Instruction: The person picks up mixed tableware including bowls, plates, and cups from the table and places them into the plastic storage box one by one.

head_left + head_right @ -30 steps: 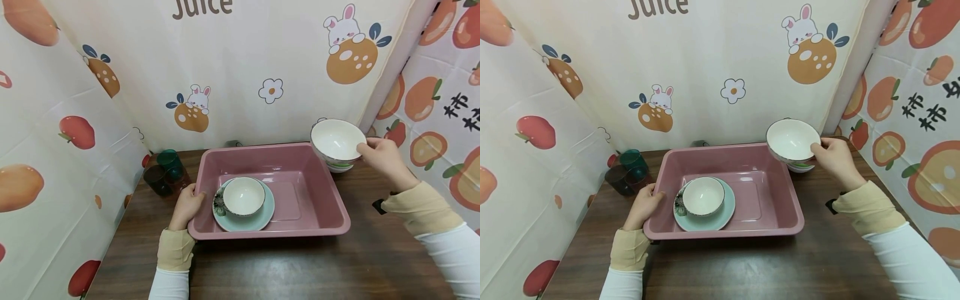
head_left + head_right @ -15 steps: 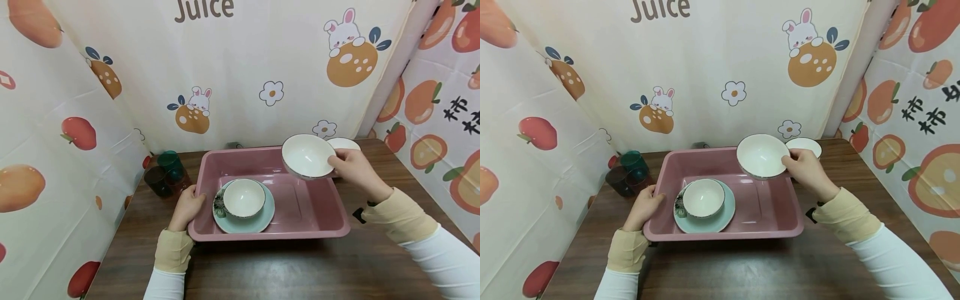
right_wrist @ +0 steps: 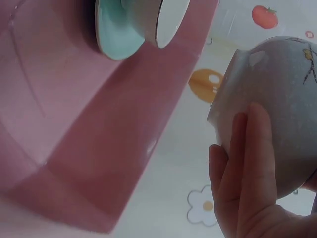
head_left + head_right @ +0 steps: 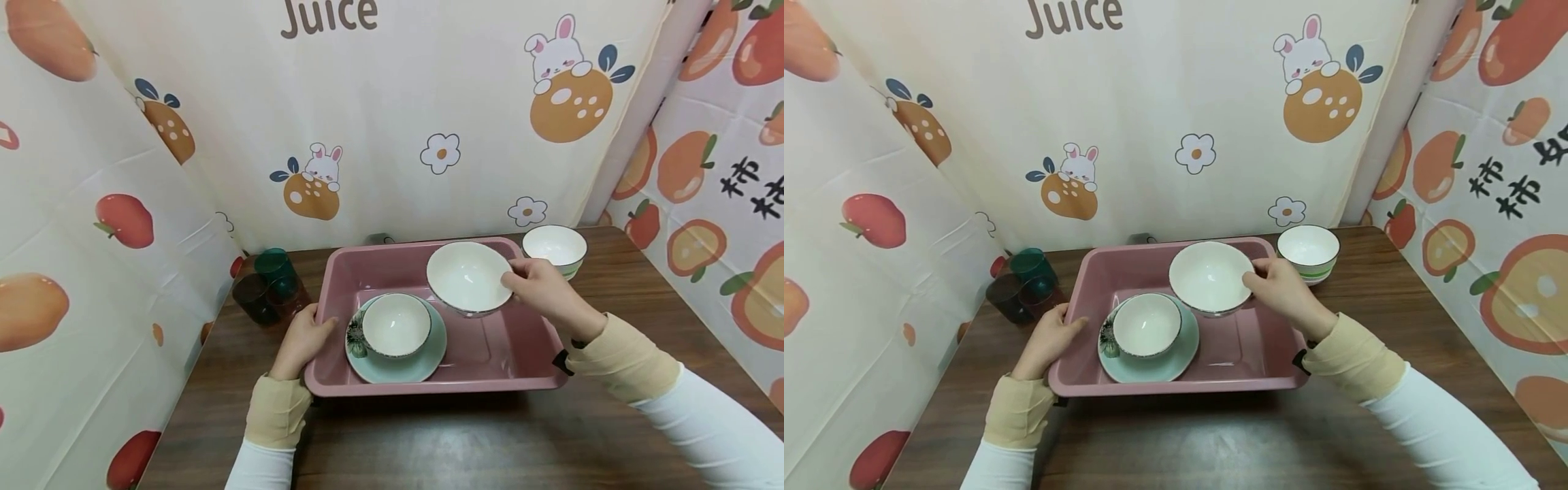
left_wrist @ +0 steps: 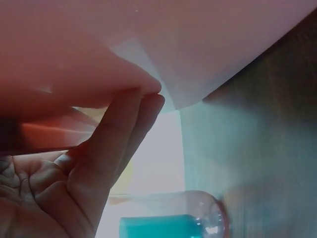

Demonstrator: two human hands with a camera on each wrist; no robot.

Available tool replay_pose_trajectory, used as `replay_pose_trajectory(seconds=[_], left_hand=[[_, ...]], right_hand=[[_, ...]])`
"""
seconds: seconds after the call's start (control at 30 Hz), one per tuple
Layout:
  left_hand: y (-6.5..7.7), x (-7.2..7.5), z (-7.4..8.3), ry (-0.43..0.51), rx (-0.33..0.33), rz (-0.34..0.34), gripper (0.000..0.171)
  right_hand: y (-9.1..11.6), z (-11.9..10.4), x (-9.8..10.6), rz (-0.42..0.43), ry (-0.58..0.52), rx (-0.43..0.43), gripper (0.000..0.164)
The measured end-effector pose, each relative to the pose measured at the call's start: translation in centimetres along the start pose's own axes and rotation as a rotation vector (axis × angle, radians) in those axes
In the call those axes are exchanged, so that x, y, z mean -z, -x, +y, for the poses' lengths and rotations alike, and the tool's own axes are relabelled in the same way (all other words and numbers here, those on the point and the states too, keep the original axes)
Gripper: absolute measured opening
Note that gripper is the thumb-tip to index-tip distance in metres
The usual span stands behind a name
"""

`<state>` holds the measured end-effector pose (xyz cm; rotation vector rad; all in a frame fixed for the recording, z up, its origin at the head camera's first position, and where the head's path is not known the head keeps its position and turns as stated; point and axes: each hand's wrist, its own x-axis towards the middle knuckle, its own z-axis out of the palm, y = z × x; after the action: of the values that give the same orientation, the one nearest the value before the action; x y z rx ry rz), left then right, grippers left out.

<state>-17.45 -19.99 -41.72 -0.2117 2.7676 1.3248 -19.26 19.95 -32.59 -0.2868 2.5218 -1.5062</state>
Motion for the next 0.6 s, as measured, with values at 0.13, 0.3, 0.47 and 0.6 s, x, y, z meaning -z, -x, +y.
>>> replay_pose_trajectory(seconds=[0.13,0.3,0.47,0.6], left_hand=[[0.2,0.3,0.1,-0.035,-0.028,-0.008,0.050],[0.5,1.1,0.6,-0.031,-0.020,-0.040,0.062],[1.5,3.4,2.4,-0.097,-0.057,-0.056,0.059],[2.6,5.5,4.7,-0.118,-0.101,-0.054,0.061]], right_hand=[[0.0,0.1,-0.7,-0.043,-0.062,0.003,0.041],[-0.1,0.3,-1.2,-0.060,-0.075,0.010,0.042],[-0.1,0.5,-1.5,-0.056,-0.056,-0.002,0.040],[0.0,0.5,-1.4,-0.050,-0.038,-0.013,0.040]])
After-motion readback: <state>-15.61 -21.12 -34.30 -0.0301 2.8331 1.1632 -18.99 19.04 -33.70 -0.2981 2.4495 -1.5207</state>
